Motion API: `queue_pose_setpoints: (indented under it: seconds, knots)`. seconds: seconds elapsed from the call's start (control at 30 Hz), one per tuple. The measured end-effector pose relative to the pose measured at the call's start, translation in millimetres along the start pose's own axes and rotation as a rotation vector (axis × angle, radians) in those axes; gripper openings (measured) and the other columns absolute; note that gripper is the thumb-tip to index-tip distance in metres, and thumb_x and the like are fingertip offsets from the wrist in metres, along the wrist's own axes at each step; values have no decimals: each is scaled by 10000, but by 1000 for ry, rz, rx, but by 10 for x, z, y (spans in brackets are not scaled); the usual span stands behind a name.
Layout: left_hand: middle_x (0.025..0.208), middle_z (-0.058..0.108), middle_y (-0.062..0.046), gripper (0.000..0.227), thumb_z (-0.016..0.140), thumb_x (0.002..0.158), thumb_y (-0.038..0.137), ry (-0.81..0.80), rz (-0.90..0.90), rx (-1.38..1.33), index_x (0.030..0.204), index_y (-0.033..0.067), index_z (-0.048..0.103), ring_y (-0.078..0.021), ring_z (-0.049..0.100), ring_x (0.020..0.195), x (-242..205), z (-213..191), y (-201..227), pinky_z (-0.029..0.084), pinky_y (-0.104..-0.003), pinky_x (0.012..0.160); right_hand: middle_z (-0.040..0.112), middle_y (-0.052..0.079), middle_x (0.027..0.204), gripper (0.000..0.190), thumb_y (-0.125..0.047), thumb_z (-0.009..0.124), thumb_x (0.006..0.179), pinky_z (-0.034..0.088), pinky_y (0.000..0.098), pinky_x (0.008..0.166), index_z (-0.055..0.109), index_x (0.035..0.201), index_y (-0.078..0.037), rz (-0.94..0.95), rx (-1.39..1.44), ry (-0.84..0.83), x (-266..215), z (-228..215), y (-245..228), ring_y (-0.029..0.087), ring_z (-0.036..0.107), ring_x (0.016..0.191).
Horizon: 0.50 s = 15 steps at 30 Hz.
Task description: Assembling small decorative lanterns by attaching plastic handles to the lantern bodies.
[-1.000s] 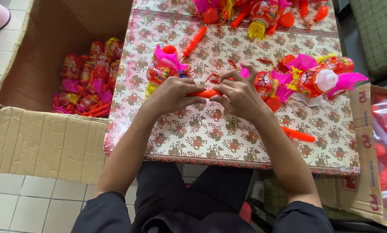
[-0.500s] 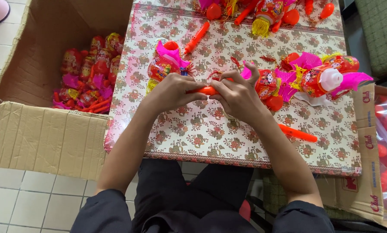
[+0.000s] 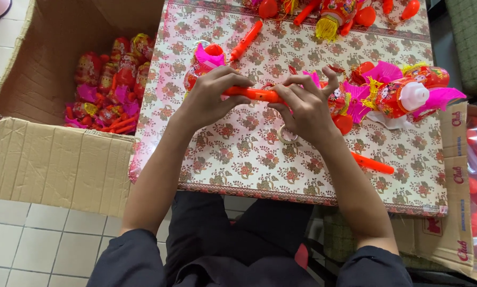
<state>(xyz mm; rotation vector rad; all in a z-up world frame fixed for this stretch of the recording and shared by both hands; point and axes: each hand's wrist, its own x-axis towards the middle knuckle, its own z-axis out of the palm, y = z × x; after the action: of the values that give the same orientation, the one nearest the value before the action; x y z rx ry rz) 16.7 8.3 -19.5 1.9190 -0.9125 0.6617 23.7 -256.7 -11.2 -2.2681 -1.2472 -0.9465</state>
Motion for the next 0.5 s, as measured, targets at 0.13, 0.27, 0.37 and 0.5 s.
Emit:
queue_pose_setpoints:
  seconds: [0.13, 0.27, 0.37, 0.5]
  knots:
    - [800, 706, -57, 186, 770, 964, 203, 10, -102, -19, 1135, 130, 760, -243, 712, 741, -19, 10, -10, 571, -330, 713, 697, 52, 859, 302, -332, 713, 1008, 109, 558, 1114, 745, 1136, -60, -40, -49, 51, -55, 35, 22, 202, 636, 1057]
    - [692, 686, -58, 196, 648, 1031, 263, 21, -187, 76, 1216, 223, 700, -296, 734, 751, -62, -10, 10, 566, -393, 732, 685, 127, 881, 322, -300, 684, 999, 502, 417, 956, 734, 1127, -8, -98, -35, 66, 359, -317, -409, 292, 649, 1044]
    - [756, 728, -78, 364, 783, 873, 379, 20, -147, 142, 1168, 194, 677, -314, 741, 805, -35, 56, 26, 571, -413, 751, 669, 108, 833, 290, -286, 695, 1004, 543, 401, 877, 757, 1131, -33, -116, -101, 48, 462, -400, -536, 292, 664, 1029]
    - [919, 651, 12, 485, 830, 736, 594, 50, 69, 298, 1061, 258, 704, -259, 688, 860, 23, 162, 41, 572, -395, 717, 668, 137, 854, 312, -229, 770, 953, 544, 444, 926, 750, 1152, 10, -131, -53, 42, 320, -291, -342, 328, 657, 1082]
